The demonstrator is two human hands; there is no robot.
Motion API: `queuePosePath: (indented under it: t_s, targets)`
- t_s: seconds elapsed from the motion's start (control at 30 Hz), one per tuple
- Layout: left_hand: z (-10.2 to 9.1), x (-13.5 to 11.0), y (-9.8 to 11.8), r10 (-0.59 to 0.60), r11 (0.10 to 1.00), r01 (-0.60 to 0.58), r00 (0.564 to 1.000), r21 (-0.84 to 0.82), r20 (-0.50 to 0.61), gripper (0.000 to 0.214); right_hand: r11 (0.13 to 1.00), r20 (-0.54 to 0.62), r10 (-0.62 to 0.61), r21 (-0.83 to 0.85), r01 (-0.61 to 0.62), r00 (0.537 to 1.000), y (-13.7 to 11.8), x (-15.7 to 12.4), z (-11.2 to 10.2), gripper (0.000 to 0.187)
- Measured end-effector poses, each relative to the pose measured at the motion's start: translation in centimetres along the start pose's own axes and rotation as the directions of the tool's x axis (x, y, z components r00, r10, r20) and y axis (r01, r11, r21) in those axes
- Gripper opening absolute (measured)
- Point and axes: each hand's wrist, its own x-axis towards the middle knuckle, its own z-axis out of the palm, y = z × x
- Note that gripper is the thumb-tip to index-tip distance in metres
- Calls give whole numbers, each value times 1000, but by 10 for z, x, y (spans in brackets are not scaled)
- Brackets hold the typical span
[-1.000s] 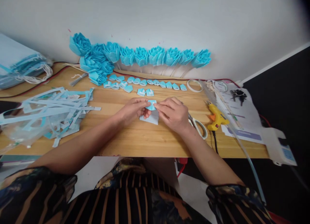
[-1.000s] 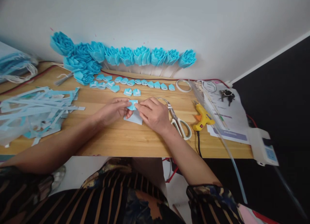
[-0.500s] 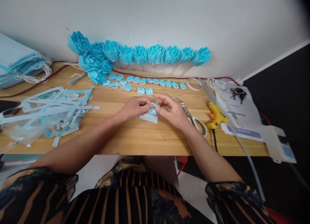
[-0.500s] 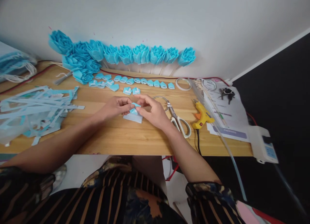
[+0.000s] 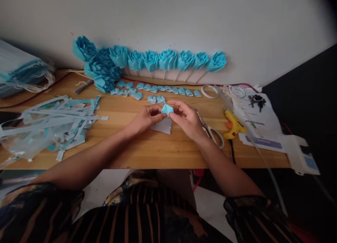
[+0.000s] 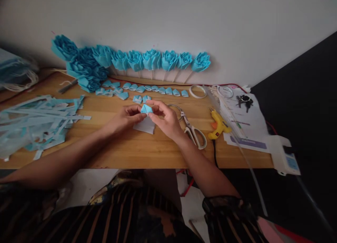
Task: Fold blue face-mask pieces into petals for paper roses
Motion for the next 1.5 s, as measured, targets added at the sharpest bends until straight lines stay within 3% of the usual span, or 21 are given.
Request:
queuePosePath:
  t_s: [0.23,0.57,0.7,0.87,1.07,1.13,1.2,1.3,1.4,1.5]
  targets:
    - [-2,1,-1,8,1000,-9,999,-15,-51,30,1000,10,-5,17,5,1000,4,1,-2,38]
    - [0,0,4,-31,999,32,999,42,-22,27,1000,6,20,-7,-20,1000,3,1,-2,39]
    - [0,0,3,-5,989,2,1000,146,22,26,998,47,-5,-55,8,999,-1,1,-1,44]
    - [-1,1,-4,24,951,-38,998,307,50,26,997,14,-10,-74,11,1000,1,1,1,41]
    - [1,-1,-3,41,937,-61,997,343,67,27,982,-3,-90,-166,88,996,-3,-2,5,33]
    - [1,-1,-1,38,940,-51,998,337,46,28,977,-51,-120,-186,109,991,-6,1,-4,30]
    - [1,-1,0,29,944,-36,999,329,26,28,974,-185,-136,-206,97,973,-7,6,-23,29]
    - [0,0,1,34,931,-26,999,365,-16,29,967,-409,-114,-256,7,906,-7,10,-61,28]
    - [-1,0,3,51,924,-34,998,380,-36,29,915,-411,-55,-385,-119,910,-2,0,-93,25]
    - [1,-1,7,52,930,-34,998,367,-40,29,758,-354,3,-609,-233,935,7,-19,-104,17]
